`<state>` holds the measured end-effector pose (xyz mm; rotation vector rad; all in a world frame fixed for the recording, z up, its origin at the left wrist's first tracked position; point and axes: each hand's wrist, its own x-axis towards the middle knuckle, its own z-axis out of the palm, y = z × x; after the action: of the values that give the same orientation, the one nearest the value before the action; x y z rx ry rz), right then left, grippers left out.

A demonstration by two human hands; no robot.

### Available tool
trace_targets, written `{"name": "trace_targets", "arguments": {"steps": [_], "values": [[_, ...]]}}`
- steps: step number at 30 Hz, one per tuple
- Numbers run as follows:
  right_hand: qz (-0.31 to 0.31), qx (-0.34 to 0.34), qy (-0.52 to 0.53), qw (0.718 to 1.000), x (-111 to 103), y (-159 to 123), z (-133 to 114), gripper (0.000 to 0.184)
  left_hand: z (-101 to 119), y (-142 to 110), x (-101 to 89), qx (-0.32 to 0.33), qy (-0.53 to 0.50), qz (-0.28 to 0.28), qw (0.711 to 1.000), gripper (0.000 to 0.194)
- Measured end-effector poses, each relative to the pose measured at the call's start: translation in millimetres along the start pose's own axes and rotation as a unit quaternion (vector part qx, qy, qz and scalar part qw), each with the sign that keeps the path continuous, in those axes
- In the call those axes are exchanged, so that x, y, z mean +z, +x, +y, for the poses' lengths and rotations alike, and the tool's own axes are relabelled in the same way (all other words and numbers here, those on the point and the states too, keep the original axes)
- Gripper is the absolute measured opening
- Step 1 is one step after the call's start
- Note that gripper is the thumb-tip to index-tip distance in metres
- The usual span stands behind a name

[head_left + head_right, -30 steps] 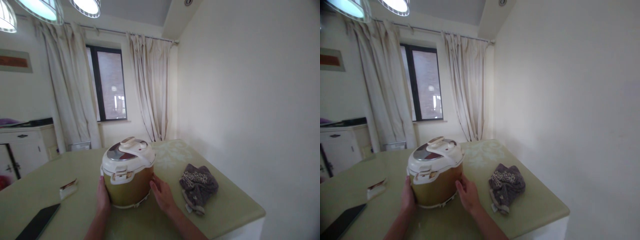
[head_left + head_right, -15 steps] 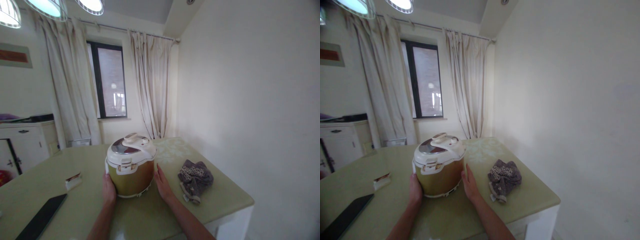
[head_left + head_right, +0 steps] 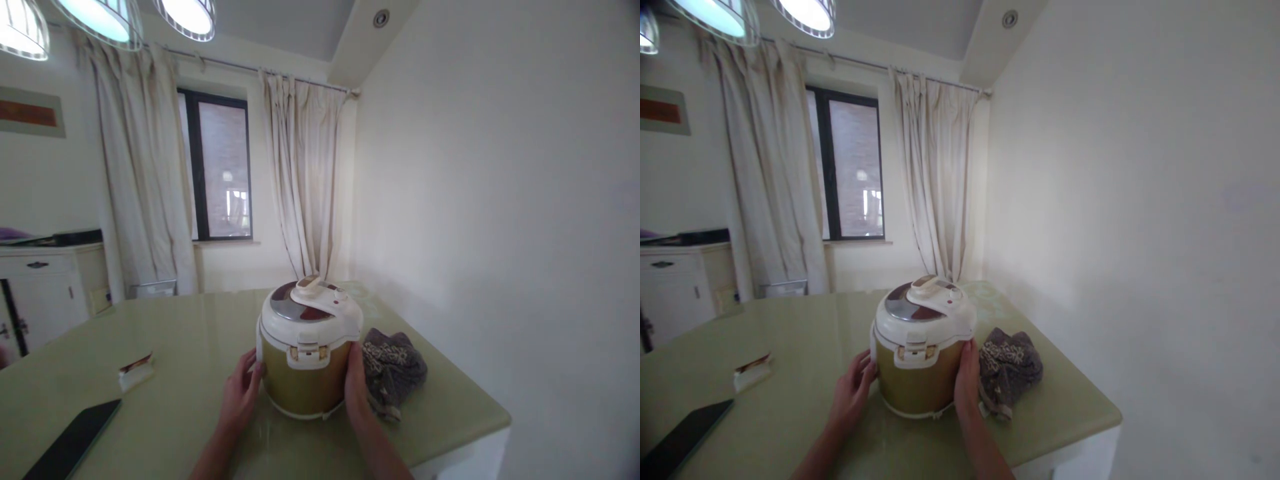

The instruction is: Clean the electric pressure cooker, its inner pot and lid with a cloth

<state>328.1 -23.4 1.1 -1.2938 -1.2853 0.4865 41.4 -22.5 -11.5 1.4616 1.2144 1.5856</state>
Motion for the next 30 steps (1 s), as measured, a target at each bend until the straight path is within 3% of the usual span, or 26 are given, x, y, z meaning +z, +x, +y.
{"name": "trace_targets", "arguments": {"steps": [2, 4, 7, 9, 11, 13, 16, 18, 20, 23, 25, 27, 30], "values": [[0.050, 0.047, 0.015, 0.998, -8, -10, 1, 0.096, 4, -1, 3.7, -0.002, 0.018, 0.009, 1.000, 0.074], [0.047, 0.058, 0.012, 0.997, -18, -18, -4, 0.094, 8, -2, 5.0, -0.012, 0.032, 0.017, 0.999, 0.079], [0.001, 0.015, -0.032, 0.999, -46, -19, -13, 0.077, 11, -3, 4.1, -0.030, 0.012, 0.020, 0.999, 0.084], [0.017, -0.033, -0.134, 0.990, -72, -14, -12, 0.064, 10, -3, 3.1, -0.038, -0.001, 0.020, 0.999, 0.085], [0.076, -0.069, -0.284, 0.953, -97, -8, -2, 0.056, 7, -3, 2.9, -0.043, 0.015, 0.031, 0.998, 0.084], [0.096, -0.048, -0.410, 0.906, -117, -4, 14, 0.059, 6, -1, 3.6, -0.045, 0.050, 0.040, 0.997, 0.083], [0.032, 0.003, -0.487, 0.873, -139, 0, 35, 0.056, 5, 0, 5.2, -0.038, 0.085, 0.030, 0.995, 0.076], [0.003, 0.003, -0.489, 0.872, -149, 3, 41, 0.048, 5, 0, 5.4, -0.038, 0.100, 0.018, 0.994, 0.072], [0.000, -0.003, -0.456, 0.890, -157, 7, 39, 0.037, 3, -1, 4.9, -0.039, 0.119, 0.012, 0.992, 0.069], [0.038, 0.012, -0.317, 0.948, -166, 14, 19, 0.023, 1, -2, 4.3, -0.010, 0.141, 0.041, 0.989, 0.063], [0.110, -0.008, -0.206, 0.972, -169, 17, -7, 0.029, 8, 0, 5.1, 0.026, 0.135, 0.098, 0.986, 0.056], [0.185, -0.080, -0.130, 0.971, -170, 21, -42, 0.041, 29, 7, 7.5, 0.062, 0.122, 0.164, 0.977, 0.052], [0.201, -0.236, -0.119, 0.943, -165, 27, -105, 0.047, 92, 30, 16.4, 0.151, 0.120, 0.207, 0.959, 0.049]]}}
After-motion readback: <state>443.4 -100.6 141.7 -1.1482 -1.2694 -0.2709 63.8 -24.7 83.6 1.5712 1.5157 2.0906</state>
